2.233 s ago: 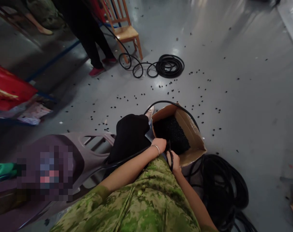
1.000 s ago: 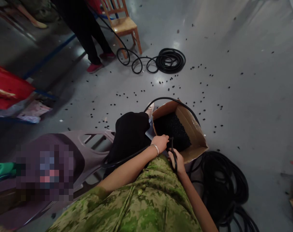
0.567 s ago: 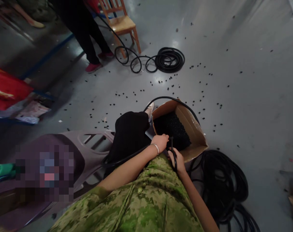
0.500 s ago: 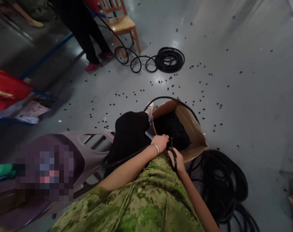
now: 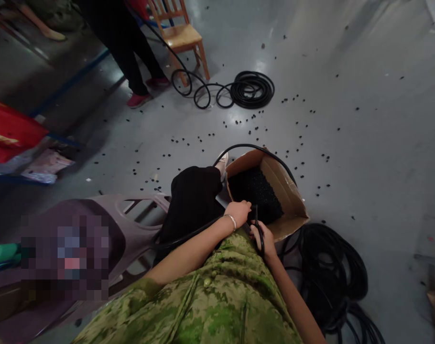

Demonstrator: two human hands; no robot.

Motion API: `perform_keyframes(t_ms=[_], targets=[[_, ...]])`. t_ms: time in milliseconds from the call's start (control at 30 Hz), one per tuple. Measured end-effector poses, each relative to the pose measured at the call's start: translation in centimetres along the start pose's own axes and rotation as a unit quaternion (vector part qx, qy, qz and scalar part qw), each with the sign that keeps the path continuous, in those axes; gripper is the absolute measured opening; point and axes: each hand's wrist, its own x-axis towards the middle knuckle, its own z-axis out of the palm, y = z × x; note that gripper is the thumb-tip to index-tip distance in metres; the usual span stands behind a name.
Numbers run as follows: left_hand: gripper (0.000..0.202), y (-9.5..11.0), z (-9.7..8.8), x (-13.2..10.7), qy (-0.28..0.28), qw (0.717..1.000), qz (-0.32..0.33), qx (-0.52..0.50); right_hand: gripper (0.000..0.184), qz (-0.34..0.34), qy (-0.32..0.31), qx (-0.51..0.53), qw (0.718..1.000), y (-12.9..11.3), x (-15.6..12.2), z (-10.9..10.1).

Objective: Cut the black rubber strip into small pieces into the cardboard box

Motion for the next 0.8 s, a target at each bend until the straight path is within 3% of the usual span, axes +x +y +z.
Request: perform_keyframes(t_ms=[267, 800], targets=[[0.031, 0.07, 0.06, 0.00, -0.004, 1.000, -0.005, 0.004, 0.074, 0.000, 0.013, -0.009, 1.000, 0.44, 0.14, 0.03], [0.030, 0.20, -0.12, -0.20, -0.008, 1.000, 0.002, 0.019, 0.070, 0.002, -0.005, -0.017, 1.000, -0.54, -0.06, 0.01]])
